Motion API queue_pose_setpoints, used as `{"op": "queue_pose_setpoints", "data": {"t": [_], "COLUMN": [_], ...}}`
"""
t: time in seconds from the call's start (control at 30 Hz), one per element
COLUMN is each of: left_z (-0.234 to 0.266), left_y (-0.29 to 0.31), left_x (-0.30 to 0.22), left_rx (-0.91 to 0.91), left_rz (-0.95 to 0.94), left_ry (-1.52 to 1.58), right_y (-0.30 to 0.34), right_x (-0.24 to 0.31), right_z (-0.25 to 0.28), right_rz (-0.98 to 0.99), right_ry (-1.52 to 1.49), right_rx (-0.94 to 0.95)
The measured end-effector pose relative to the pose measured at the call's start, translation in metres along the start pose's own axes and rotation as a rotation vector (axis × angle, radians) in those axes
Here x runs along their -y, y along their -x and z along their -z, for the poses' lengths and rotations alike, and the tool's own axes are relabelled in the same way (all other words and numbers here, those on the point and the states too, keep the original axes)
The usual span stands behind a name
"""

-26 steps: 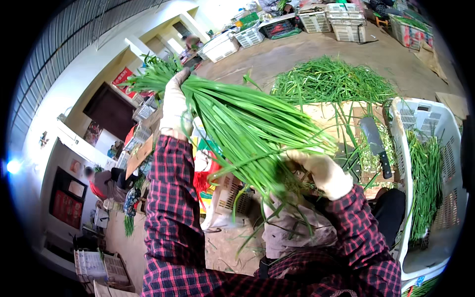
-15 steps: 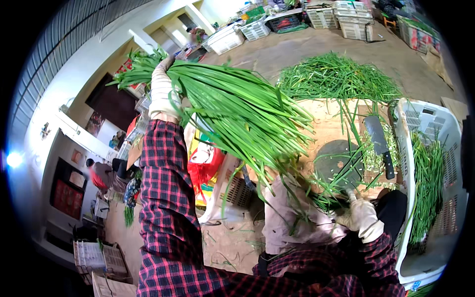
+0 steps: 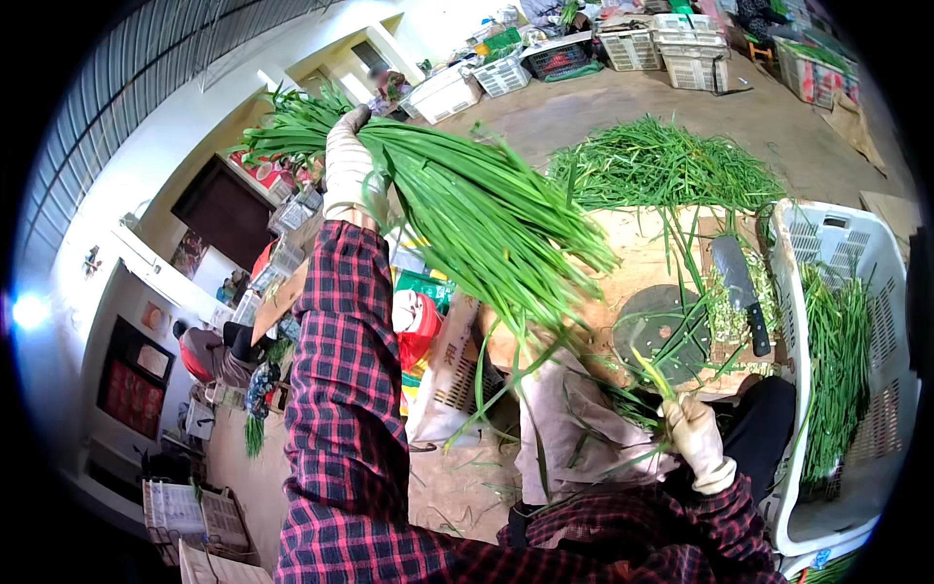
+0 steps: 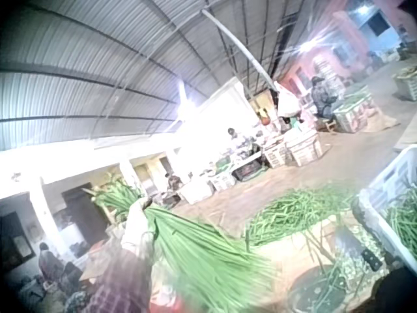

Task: The person bundles chives, secures them with a red tie, and trims the ends using a cleaver on a wooden board before placing the bundle into a white plastic crate.

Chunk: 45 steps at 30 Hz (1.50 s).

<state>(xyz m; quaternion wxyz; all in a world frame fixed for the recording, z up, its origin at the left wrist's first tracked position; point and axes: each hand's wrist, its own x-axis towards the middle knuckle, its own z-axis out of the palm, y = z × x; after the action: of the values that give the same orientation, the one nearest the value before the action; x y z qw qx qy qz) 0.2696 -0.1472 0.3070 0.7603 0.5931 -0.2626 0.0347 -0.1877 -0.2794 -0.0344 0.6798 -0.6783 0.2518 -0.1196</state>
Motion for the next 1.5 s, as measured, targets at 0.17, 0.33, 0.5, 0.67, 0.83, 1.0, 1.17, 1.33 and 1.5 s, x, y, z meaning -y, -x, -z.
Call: {"op": "queue_pose_setpoints", "data": {"t": [0.17, 0.33, 0.5, 0.67, 0.83, 1.0, 1.17, 1.33, 1.5], "left_z": [-0.016, -0.011, -0.018, 0.023, -0.05, -0.087, -0.081, -0.037, -0.054], "left_y": [0.051, 0.008, 0.044, -0.004, 0.044, 0.069, 0.049, 0.008, 0.008], "left_x": [-0.018, -0.004, -0.025, 0.001, -0.036, -0.028, -0.013, -0.04, -0.013], "left_rx": [-0.096, -0.09, -0.121, -0.067, -0.045, 0.138, 0.196, 0.067, 0.087], "left_rz": [0.1, 0.152, 0.118, 0.063, 0.1, 0.048, -0.032, -0.32, 0.149], "left_ry": [0.022, 0.073, 0.087, -0.124, 0.027, 0.067, -0.039, -0.326, -0.27], "right_y": [-0.011, -0.068, -0.034, -0.008, -0.111, -0.113, -0.08, -0.05, -0.02], "right_x": [0.095, 0.11, 0.031, 0.092, 0.131, 0.144, 0.124, 0.041, 0.037], "right_z": [-0.038, -0.051, -0.011, -0.045, -0.114, -0.052, -0.019, -0.032, -0.022], "right_rz": [0.583, 0.843, 0.059, 0.473, 1.28, 0.261, 0.595, 0.331, 0.207], "right_ry": [0.525, 0.665, 1.132, 0.543, 0.741, -0.063, 0.321, 0.881, 0.806], "right_rx": [-0.275, -0.186, 0.09, 0.045, -0.699, -0.059, -0.203, -0.183, 0.09]}}
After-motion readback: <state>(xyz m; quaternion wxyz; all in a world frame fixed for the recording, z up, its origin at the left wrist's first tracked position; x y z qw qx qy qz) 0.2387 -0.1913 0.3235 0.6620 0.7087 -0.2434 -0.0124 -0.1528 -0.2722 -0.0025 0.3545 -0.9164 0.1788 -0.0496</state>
